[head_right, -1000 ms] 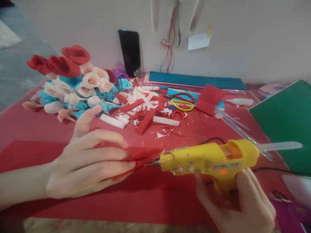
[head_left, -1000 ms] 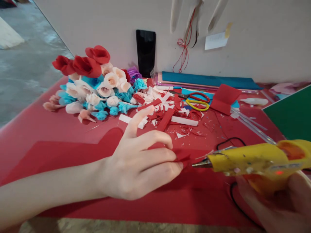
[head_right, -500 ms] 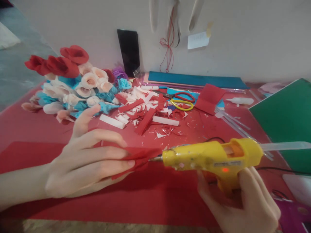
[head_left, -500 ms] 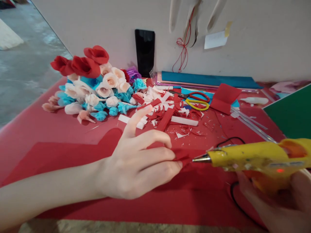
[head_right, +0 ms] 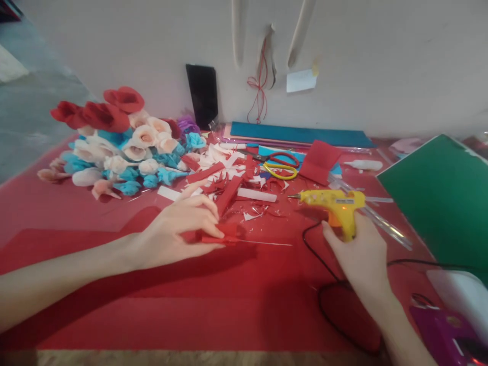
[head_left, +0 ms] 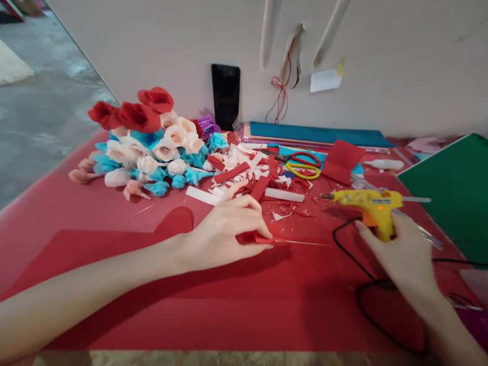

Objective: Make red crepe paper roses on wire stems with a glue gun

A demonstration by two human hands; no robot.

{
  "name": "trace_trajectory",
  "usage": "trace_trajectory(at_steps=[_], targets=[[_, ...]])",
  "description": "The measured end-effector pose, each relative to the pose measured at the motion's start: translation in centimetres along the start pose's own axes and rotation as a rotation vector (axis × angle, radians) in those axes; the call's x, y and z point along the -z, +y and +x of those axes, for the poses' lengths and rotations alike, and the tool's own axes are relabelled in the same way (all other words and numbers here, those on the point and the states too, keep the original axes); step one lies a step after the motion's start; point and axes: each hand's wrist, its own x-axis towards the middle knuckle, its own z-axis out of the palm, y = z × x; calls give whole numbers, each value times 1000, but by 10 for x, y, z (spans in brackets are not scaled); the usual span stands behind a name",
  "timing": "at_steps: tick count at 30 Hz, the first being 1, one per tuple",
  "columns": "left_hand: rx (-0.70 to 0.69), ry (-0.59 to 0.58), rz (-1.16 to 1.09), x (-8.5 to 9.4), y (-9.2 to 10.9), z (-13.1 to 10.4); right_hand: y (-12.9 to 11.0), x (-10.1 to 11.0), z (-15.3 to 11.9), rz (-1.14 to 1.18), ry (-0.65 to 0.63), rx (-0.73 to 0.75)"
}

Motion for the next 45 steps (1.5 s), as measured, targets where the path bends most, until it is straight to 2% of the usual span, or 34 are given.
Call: trace_trajectory(at_steps=[5, 9, 12, 15, 18, 20, 22, 24, 29, 31, 35, 45], targets=[[-9, 46, -44, 7, -1, 2, 14, -23, 1, -87, -162, 8], [-47, 116, 18, 20, 3, 5, 5, -17, 0, -187, -135, 49], [-89, 184, 63, 30, 5, 6, -13, 4, 4, -168, -22, 122], [-114, 246, 106, 34, 7, 7, -41, 40, 6, -43, 72, 221], [-134, 256, 120, 29, 8, 5, -72, 76, 0, 214, 90, 341], [-147, 225, 126, 23, 10, 3, -87, 89, -4, 241, 47, 438], [-175, 194, 132, 17, 13, 1, -97, 90, -7, 187, -34, 516], [-225, 168, 139, 13, 15, -1, -103, 81, -5, 177, -73, 580], [-304, 174, 215, 9, 18, -6, -113, 59, 2, 416, -262, 628], [-317, 189, 251, 9, 18, -8, -117, 60, 3, 527, -301, 623], [-353, 223, 276, 12, 21, -8, -127, 72, 3, 687, -298, 607], [-401, 206, 314, 25, 34, -1, -131, 86, 4, 838, -435, 529]])
